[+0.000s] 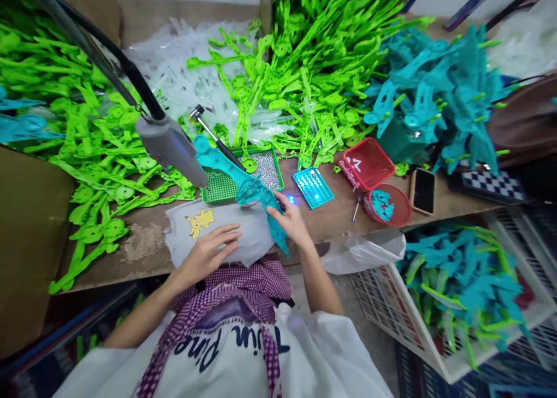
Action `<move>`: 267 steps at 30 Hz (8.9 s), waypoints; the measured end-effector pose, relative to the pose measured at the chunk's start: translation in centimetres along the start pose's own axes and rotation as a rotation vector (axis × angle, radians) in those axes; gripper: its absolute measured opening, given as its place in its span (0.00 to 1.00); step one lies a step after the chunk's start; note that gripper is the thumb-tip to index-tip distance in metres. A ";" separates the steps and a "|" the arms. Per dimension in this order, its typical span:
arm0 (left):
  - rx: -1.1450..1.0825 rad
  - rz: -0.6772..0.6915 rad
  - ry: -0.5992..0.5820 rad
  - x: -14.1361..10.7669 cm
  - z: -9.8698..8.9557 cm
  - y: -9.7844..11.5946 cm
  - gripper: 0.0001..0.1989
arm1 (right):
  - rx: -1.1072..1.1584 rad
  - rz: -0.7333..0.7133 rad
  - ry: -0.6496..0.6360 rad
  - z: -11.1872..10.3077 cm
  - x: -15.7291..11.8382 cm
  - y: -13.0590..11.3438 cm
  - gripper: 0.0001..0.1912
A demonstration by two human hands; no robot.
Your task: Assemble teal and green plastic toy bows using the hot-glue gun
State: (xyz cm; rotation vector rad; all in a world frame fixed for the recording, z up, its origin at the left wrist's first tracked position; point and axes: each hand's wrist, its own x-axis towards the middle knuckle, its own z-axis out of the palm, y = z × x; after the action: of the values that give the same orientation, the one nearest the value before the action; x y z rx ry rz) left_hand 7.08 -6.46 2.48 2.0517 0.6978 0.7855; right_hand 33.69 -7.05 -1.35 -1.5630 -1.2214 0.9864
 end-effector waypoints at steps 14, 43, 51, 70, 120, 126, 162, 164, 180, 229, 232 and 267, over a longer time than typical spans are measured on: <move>-0.126 0.133 0.197 12.3 -2.9 5.6 0.18 | -0.105 0.079 -0.550 -7.5 0.1 -1.0 0.25; 0.416 0.065 -0.363 4.8 0.3 -9.2 0.24 | 0.592 -0.065 0.202 2.4 5.4 -11.0 0.30; 0.159 -0.066 -0.170 7.1 1.6 -6.8 0.29 | 0.735 0.007 0.198 1.9 3.9 -9.0 0.25; 0.130 0.350 0.085 8.8 2.9 -5.8 0.14 | 0.292 0.179 0.058 2.7 -0.1 -3.3 0.23; -0.675 -0.416 -0.030 8.5 3.6 -0.7 0.09 | 0.060 -0.188 -0.212 -1.2 -2.7 -3.2 0.24; -0.837 -0.615 0.044 7.5 2.6 -2.7 0.17 | -0.274 -0.281 -0.201 -2.5 -5.5 -4.0 0.28; -0.239 -0.600 0.751 -1.8 -2.8 -1.5 0.12 | -0.853 0.204 0.605 -16.4 -2.8 3.0 0.28; -0.258 -0.559 0.682 -1.3 -1.8 -1.0 0.10 | -0.816 0.118 0.617 -15.7 -2.1 0.5 0.24; -0.834 -0.898 0.269 -5.0 0.4 0.8 0.24 | -0.268 -0.273 -0.460 4.8 -3.5 -4.7 0.13; -1.246 -0.702 0.381 3.1 5.1 -5.2 0.34 | -0.753 -0.174 -0.046 4.3 -2.7 -0.9 0.19; -1.234 -0.687 0.345 3.0 5.1 -5.4 0.34 | -0.781 -0.135 -0.098 4.3 -2.4 -1.1 0.18; -0.117 -0.306 -0.107 2.3 -0.8 -5.6 0.11 | -0.980 -0.030 -0.304 5.4 -0.8 -2.9 0.12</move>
State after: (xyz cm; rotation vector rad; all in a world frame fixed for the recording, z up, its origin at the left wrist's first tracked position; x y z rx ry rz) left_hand 6.89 -1.52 -1.15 1.8112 0.8585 0.5247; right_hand 27.71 -6.62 -0.05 -2.1438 -2.1321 0.6216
